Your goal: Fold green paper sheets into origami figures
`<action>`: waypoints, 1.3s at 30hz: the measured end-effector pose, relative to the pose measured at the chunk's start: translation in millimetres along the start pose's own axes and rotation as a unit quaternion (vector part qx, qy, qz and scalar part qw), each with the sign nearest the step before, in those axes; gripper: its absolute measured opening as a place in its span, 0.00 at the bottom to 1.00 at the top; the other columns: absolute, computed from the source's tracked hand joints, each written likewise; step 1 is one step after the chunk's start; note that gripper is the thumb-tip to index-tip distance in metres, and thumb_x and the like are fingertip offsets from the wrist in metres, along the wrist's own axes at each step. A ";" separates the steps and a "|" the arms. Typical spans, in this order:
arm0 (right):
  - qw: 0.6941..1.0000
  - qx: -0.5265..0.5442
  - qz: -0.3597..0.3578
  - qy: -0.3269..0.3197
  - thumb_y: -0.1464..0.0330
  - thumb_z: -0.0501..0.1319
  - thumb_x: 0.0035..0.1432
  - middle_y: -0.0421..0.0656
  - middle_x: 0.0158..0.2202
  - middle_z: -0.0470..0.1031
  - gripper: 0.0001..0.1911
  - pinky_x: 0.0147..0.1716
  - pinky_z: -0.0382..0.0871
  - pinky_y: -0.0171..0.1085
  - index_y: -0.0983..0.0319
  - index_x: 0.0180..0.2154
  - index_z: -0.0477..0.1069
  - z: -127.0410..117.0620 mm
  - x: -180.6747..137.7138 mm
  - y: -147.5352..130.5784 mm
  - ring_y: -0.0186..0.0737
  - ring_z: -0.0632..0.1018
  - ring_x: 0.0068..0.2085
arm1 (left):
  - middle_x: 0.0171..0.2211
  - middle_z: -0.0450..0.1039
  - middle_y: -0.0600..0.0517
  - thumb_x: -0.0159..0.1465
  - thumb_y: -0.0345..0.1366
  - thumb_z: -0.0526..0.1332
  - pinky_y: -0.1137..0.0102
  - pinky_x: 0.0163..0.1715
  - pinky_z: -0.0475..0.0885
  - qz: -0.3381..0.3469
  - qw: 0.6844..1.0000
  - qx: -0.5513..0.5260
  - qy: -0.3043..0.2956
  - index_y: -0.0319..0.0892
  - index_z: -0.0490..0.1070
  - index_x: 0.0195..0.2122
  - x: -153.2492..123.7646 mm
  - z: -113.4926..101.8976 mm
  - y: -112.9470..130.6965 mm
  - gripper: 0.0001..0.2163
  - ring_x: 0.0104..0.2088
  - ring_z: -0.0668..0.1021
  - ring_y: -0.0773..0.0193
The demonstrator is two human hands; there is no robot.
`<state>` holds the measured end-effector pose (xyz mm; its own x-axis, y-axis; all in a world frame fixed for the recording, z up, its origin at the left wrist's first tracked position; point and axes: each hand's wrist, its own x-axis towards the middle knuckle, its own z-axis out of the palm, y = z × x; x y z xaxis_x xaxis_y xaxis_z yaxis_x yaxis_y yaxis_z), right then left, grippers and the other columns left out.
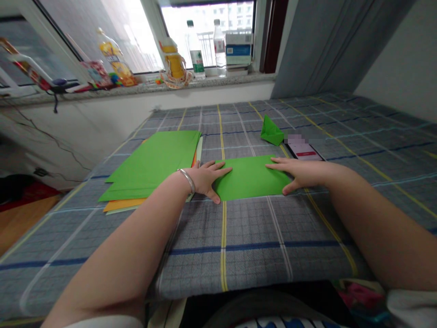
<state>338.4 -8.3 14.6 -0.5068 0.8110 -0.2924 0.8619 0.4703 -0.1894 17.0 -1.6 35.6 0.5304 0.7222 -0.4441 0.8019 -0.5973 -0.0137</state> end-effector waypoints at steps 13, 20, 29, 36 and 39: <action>1.000 -0.022 0.010 0.000 0.51 0.70 0.39 0.53 0.70 0.45 0.57 0.64 0.53 0.53 0.61 0.68 0.52 1.2 -4.4 19.3 0.60 0.54 0.67 | 0.70 0.39 0.38 0.46 0.58 0.70 0.37 0.61 0.45 0.014 1.000 -0.003 0.027 0.50 0.41 0.70 1.5 3.3 -4.7 0.55 0.68 0.49 0.36; 0.999 -0.015 -0.009 0.032 0.47 0.68 0.41 0.53 0.70 0.44 0.55 0.64 0.47 0.58 0.60 0.67 0.54 3.3 0.3 9.3 0.62 0.46 0.69 | 0.70 0.36 0.36 0.48 0.66 0.62 0.42 0.63 0.45 0.008 0.999 0.008 0.030 0.44 0.39 0.70 2.8 7.1 5.6 0.55 0.68 0.47 0.36; 0.995 -0.013 -0.053 0.083 0.44 0.66 0.44 0.52 0.70 0.49 0.52 0.65 0.44 0.60 0.59 0.66 0.56 15.4 11.9 -26.7 0.62 0.49 0.69 | 0.67 0.52 0.39 0.52 0.70 0.54 0.40 0.63 0.37 0.035 0.978 0.052 0.199 0.41 0.55 0.67 6.7 20.9 43.3 0.49 0.69 0.44 0.36; 0.985 0.013 -0.123 0.118 0.47 0.67 0.45 0.53 0.67 0.58 0.43 0.64 0.51 0.55 0.60 0.59 0.67 16.7 14.1 -25.2 0.58 0.57 0.67 | 0.47 0.75 0.46 0.67 0.47 0.56 0.61 0.49 0.69 0.228 0.931 0.122 0.259 0.41 0.71 0.49 9.8 10.7 62.9 0.17 0.49 0.75 0.54; 0.977 0.033 -0.151 0.144 0.54 0.69 0.46 0.53 0.63 0.63 0.30 0.62 0.55 0.51 0.61 0.50 0.73 14.8 13.5 -29.4 0.54 0.63 0.64 | 0.39 0.76 0.47 0.69 0.39 0.55 0.66 0.39 0.71 0.243 0.917 0.142 0.281 0.40 0.73 0.41 11.9 11.4 65.8 0.10 0.39 0.78 0.59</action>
<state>306.0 -16.4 2.3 -0.7046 0.7070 0.0606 0.6653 0.6879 -0.2901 73.0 -36.3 19.2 0.9281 0.3653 0.0720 0.3722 -0.9052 -0.2054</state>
